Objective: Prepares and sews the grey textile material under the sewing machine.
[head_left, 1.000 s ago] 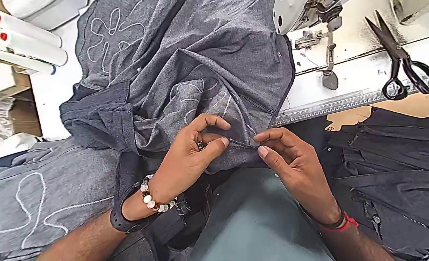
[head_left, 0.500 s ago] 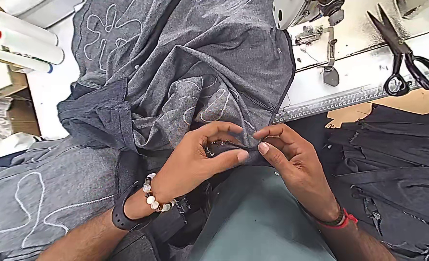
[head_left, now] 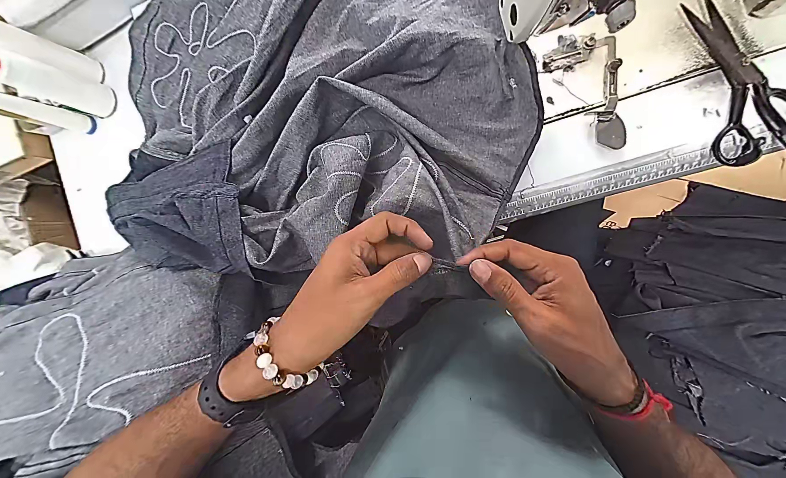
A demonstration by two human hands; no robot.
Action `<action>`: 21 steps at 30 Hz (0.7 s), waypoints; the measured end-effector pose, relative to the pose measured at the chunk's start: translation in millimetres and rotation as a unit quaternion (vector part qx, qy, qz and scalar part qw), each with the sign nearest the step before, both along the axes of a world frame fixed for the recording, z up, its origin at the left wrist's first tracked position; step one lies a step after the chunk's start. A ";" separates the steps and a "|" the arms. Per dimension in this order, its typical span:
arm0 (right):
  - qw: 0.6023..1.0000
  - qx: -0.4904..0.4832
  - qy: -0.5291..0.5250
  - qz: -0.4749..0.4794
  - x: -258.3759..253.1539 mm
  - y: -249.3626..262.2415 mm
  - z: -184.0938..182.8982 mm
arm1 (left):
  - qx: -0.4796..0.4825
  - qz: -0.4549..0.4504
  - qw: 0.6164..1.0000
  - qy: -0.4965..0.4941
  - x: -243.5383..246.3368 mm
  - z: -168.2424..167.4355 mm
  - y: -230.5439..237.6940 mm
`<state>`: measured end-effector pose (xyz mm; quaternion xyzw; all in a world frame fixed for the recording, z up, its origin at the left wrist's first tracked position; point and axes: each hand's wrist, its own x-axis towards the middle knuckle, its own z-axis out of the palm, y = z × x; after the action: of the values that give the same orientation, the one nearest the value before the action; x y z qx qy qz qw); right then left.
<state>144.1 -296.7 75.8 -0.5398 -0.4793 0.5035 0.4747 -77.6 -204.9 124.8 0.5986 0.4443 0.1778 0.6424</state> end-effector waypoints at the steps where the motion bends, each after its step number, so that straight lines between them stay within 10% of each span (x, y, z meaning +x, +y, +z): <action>1: 1.000 -0.016 0.020 0.005 0.3 0.5 0.0 | -0.023 0.004 1.000 -0.008 -0.2 -1.9 0.3; 21: 0.997 -0.061 0.058 0.002 -5.9 4.7 -7.8 | -0.015 0.012 1.000 0.014 0.1 -1.9 1.1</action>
<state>138.2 -292.0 67.9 -0.5367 -0.4210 0.5628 0.4669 -77.5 -203.8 122.9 0.5858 0.4633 0.1698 0.6430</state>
